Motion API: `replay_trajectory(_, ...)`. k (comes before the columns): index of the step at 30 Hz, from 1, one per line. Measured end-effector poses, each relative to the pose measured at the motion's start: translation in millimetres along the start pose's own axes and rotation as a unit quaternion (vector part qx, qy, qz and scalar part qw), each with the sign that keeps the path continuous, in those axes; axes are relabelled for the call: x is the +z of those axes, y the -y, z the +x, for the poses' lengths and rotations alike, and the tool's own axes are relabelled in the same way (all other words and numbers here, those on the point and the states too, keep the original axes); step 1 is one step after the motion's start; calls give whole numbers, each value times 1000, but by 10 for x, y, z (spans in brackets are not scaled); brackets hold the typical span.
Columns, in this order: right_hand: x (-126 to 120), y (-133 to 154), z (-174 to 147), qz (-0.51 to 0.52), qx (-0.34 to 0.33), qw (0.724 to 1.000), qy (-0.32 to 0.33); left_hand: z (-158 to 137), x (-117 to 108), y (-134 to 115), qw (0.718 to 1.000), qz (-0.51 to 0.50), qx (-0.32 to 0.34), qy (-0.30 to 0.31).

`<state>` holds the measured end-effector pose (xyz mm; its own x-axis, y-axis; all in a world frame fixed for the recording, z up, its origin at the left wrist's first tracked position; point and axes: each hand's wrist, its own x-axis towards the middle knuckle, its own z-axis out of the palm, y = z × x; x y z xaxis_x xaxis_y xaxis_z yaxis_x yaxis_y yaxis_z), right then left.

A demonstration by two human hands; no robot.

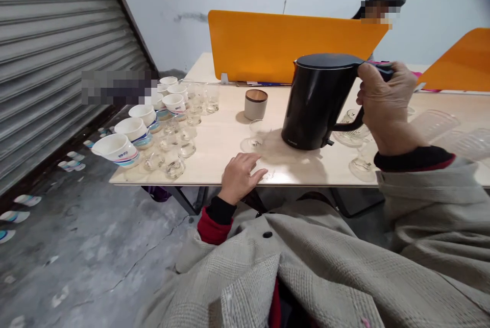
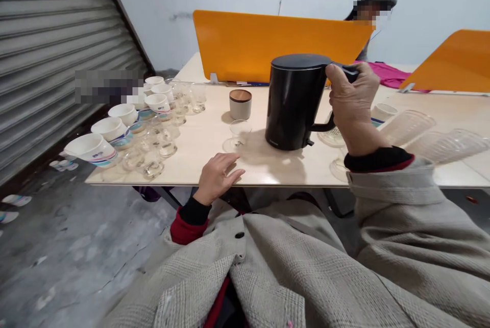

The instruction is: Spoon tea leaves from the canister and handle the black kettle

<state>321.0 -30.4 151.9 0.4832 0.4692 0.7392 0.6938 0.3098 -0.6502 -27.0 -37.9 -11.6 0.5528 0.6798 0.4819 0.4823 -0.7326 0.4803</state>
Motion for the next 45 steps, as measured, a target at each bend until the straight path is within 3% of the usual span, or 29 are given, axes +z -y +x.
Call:
replay_trajectory(3,-171,463,-140,-1,45,999,-20,17,39,-106,997,-61,-5,-44)
replay_trajectory(7,-337,937,-259,-37,7,999,31,80,133,-398,970,-234,-35,-52)
replay_trajectory(14,-379,1444,-318,-118,15,986,120,260,260,-760,830,-542,-132,-8)
replay_trajectory(17,-346,1577,-311,-166,5,974,154,326,253,-837,801,-589,-111,-1)
replay_trajectory(20,-293,1629,-270,-209,-31,961,181,365,230,-924,790,-606,-93,-8)
replay_trajectory(23,-212,1635,-194,-242,-63,947,203,379,227,-992,789,-601,-129,-23)
replay_trajectory(33,133,1531,172,-314,-63,893,315,411,398,-1027,754,-635,-163,-25)
replay_trajectory(38,287,1514,226,-369,-17,875,313,448,435,-1046,740,-646,-186,-2)
replay_trajectory(41,352,1497,240,-362,-27,879,310,470,451,-1054,731,-655,-190,0)
replay_trajectory(45,425,1431,298,-410,-38,853,322,494,488,-1051,723,-664,-194,2)
